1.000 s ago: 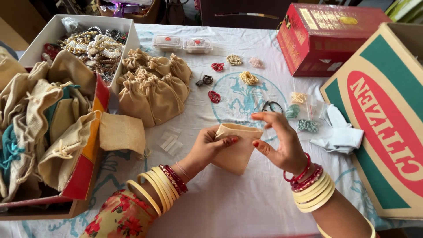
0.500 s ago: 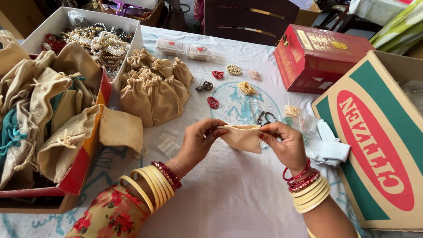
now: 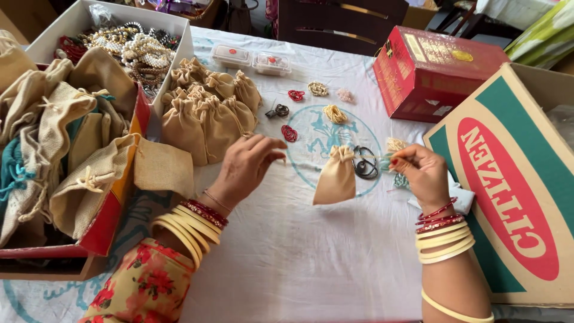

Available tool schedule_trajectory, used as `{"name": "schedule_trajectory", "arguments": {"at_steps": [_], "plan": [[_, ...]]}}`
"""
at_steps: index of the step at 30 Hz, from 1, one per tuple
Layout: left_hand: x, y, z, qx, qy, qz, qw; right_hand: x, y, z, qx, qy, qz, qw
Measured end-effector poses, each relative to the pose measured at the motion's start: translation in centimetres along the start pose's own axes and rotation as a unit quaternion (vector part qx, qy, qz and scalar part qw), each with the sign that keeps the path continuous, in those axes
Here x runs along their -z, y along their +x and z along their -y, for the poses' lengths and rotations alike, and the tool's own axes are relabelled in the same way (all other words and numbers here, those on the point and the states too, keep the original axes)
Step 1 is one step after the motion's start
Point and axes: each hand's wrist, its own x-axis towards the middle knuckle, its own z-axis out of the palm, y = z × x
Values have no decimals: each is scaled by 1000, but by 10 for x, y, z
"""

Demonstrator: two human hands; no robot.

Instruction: The person picks small decorative items from a table, places them into small clear plastic bags, and then puts the bags into small burlap pouches. The person handles several items one at a time, including flower-shaped pieces and beads, and arranges them on the table before packaging.

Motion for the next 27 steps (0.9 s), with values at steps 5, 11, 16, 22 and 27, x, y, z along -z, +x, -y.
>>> {"name": "schedule_trajectory", "arguments": {"at_steps": [5,11,16,22,27], "plan": [[2,-5,-10,30,7,74,997,10,-1,-11,-18,174,44,984],[-8,3,-35,14,37,104,994,-20,-14,27,-8,279,257,925],[-31,-14,-55,121,-82,169,975,-33,-24,36,40,282,370,884],[-36,-19,-46,178,-85,144,970,-34,-22,37,54,312,331,889],[-7,2,4,262,3,49,964,-25,-11,10,37,303,257,917]]}}
